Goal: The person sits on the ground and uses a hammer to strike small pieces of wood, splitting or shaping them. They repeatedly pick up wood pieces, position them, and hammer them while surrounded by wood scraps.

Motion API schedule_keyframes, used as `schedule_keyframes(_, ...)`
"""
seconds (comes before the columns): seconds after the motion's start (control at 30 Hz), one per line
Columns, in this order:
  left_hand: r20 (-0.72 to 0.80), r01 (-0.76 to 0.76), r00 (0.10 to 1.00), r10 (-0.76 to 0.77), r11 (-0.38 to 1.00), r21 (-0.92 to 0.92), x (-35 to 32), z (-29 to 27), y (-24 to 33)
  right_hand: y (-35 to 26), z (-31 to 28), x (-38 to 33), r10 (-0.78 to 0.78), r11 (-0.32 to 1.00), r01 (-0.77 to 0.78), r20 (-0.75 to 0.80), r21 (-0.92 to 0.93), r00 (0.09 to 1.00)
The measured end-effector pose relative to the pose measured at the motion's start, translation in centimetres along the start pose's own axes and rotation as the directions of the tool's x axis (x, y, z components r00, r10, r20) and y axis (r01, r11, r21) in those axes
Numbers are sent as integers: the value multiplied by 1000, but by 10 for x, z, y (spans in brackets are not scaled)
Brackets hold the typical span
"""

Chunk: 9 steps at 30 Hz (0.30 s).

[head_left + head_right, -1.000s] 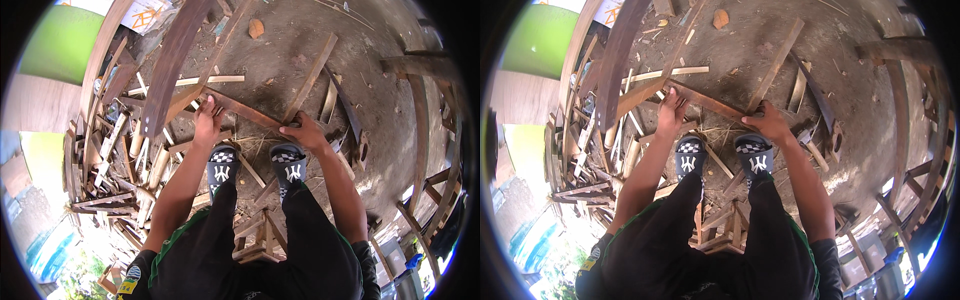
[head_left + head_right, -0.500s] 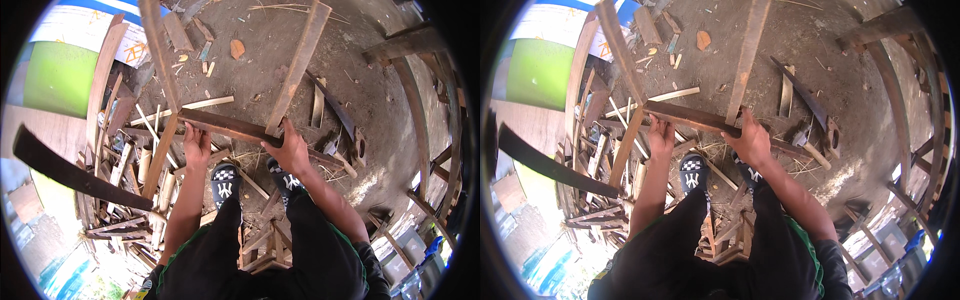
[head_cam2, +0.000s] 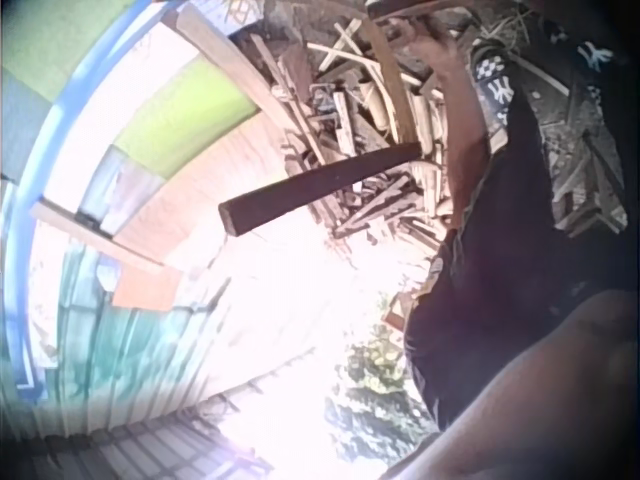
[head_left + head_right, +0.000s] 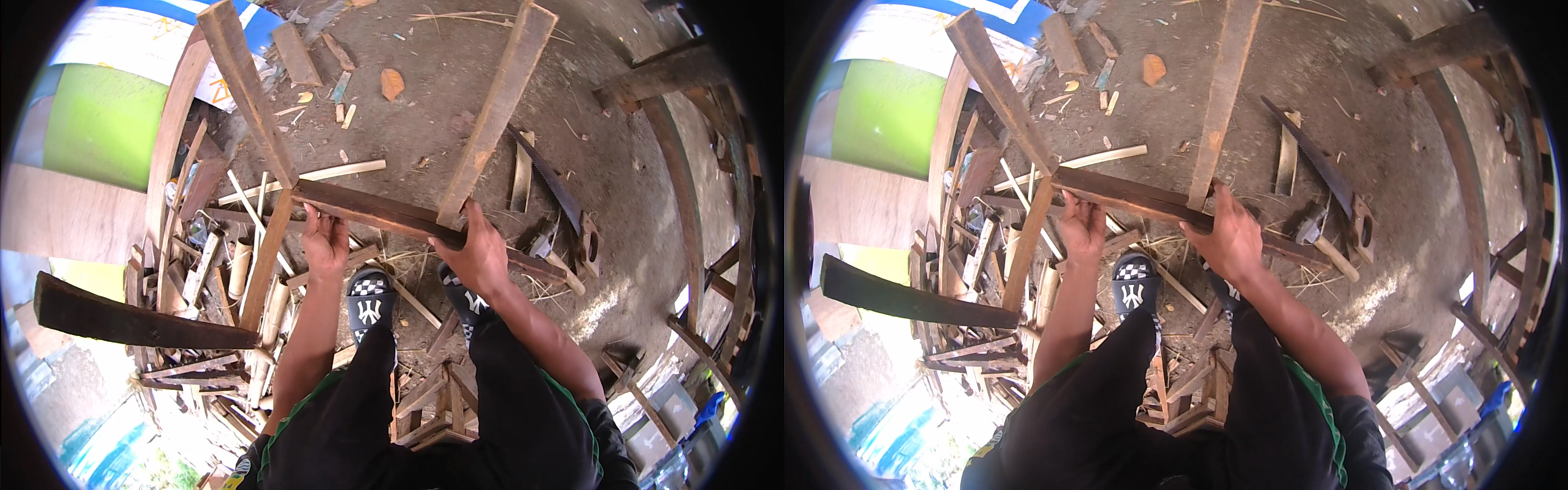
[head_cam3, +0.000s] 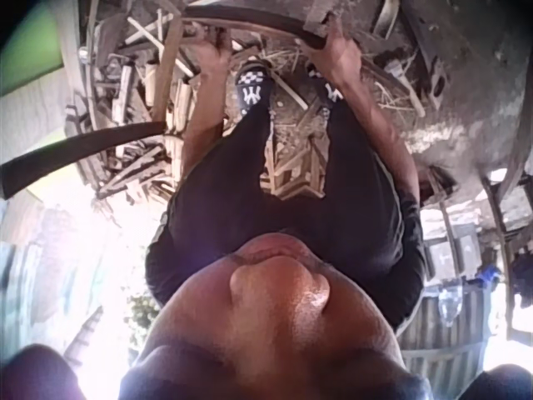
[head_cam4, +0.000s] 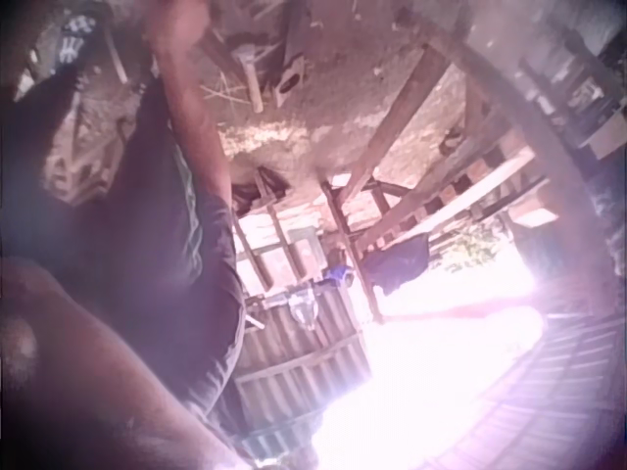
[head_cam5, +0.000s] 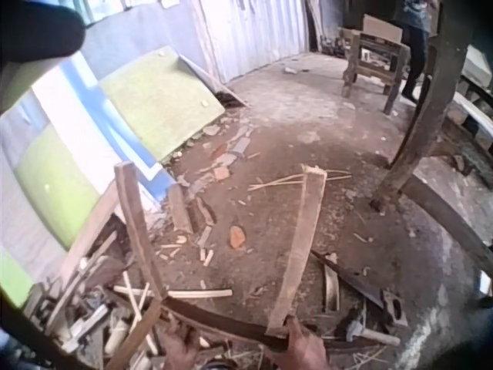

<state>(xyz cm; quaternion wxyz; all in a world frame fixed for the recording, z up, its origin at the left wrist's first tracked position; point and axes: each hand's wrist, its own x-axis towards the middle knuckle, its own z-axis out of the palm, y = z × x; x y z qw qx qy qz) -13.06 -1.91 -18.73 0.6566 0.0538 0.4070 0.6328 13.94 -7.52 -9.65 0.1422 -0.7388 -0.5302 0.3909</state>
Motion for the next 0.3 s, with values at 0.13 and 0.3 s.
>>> schedule_keyframes(0.13,33,6,999,-5,1000,-24,0,-4,-2,9,3,-2,-75,997,74,-88,-18,993)
schedule_keyframes(0.3,-18,32,999,-33,999,-29,-8,14,-4,13,1,-3,-70,997,67,-74,-35,995)
